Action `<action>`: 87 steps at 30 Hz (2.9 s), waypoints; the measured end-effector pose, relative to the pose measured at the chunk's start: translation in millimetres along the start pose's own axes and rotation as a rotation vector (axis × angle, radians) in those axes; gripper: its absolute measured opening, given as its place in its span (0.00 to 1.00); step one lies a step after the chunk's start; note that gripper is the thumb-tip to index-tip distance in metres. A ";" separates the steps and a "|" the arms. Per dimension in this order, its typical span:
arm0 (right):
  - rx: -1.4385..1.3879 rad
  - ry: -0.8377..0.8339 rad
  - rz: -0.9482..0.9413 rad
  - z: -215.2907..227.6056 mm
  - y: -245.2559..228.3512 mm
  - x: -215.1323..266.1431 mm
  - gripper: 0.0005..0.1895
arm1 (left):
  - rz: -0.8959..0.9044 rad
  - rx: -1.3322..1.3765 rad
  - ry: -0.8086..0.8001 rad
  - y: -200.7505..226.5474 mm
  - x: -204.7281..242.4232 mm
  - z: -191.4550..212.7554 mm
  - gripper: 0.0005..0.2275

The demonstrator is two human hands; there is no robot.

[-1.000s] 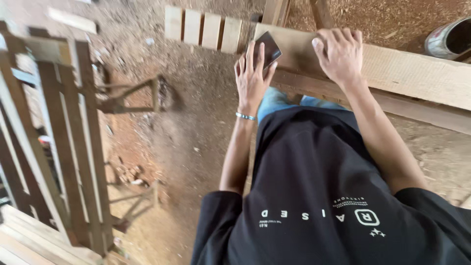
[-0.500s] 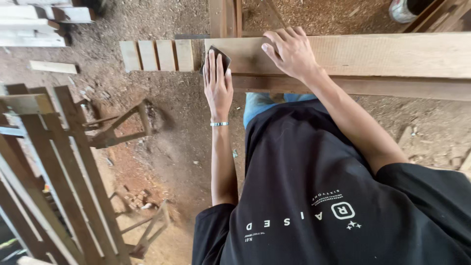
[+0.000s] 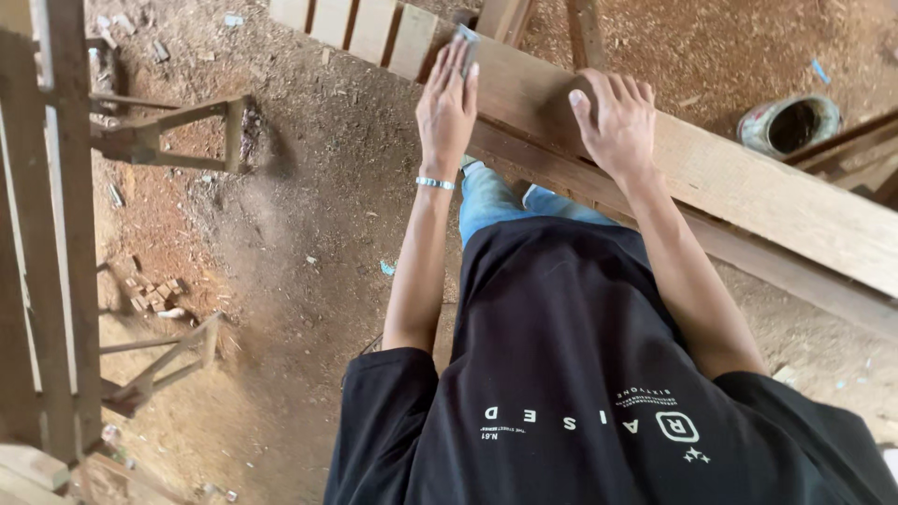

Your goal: The person sands the surface and edges of a wooden beam using sandpaper, occasionally using a scraper to remove material from the corners.

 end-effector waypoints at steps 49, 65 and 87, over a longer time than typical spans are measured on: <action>0.125 -0.317 0.001 -4.6 -13.3 -6.9 0.61 | 0.195 0.105 -0.227 -0.3 -5.7 -10.6 0.18; 0.133 -0.249 0.035 -2.3 -16.1 -5.6 0.61 | 0.077 -0.057 -0.184 -4.8 -2.4 -16.2 0.20; 0.177 -0.242 0.040 -3.8 -16.4 -9.3 0.59 | 0.006 -0.290 -0.252 -6.8 43.4 25.7 0.19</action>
Point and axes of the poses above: each hand's wrist, its own x-axis away from the middle knuckle, its own z-axis out of the back of the hand, y = z × x, the point moved 3 cm from there along -x, towards the middle knuckle, and after that the axes turned 1 degree about -x, right-handed, at the moved point
